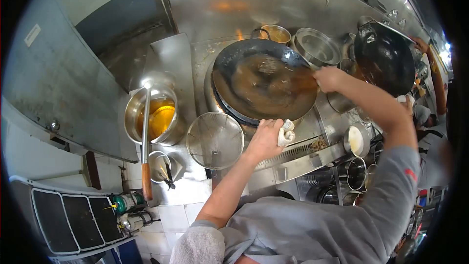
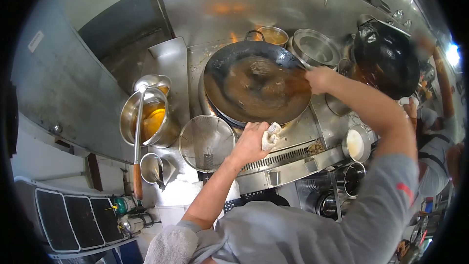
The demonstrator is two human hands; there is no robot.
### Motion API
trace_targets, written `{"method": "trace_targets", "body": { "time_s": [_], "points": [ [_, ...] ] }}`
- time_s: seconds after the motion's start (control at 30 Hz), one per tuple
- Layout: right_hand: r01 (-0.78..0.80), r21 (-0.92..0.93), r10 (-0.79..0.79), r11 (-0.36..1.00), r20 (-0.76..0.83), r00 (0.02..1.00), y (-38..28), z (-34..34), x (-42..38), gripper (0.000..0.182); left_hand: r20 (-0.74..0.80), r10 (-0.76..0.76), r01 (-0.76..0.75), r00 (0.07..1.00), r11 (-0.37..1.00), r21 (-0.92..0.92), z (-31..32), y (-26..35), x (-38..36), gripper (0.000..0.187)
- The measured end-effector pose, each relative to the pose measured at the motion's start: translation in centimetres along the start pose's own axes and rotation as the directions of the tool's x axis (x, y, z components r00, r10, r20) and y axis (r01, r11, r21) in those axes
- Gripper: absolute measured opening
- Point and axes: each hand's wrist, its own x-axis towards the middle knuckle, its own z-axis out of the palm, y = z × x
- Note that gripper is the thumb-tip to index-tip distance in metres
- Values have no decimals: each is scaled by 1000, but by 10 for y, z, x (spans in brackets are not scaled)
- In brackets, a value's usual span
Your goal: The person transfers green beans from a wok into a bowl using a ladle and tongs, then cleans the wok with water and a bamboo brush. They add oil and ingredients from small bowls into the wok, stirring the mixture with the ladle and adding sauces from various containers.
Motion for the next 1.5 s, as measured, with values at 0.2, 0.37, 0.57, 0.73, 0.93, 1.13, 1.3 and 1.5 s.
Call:
{"method": "trace_targets", "body": {
  "time_s": [0.2,0.37,0.57,0.73,0.93,1.13,1.3,1.5],
  "points": [
    [-82,740,253,667,-122,960,-125,39,100,70,11,12,-12,1000,1000,-11,-3,-1,2,38],
    [35,970,249,241,-96,964,-103,54,152,82,-16,23,-24,1000,999,-32,2,-5,-5,47],
    [-25,978,-38,-205,18,999,-166,-22,97,78,-9,56,-55,998,998,28,-3,-2,-25,43],
    [-135,990,-352,33,138,926,-132,-27,19,77,-168,-67,8,984,944,-329,-9,20,-48,41],
    [-131,598,-201,791,456,867,-49,-65,-62,74,172,-478,210,862,26,-977,22,17,-79,48],
    [-46,151,21,988,159,987,-26,-16,56,57,461,-531,243,711,-429,-870,13,18,-31,52],
    [-22,750,102,661,-61,993,-93,38,67,76,461,-663,304,590,-347,-887,11,23,5,46],
    [74,684,25,726,-134,991,6,33,95,76,419,-746,355,517,-259,-898,19,6,23,24]
  ]
}}
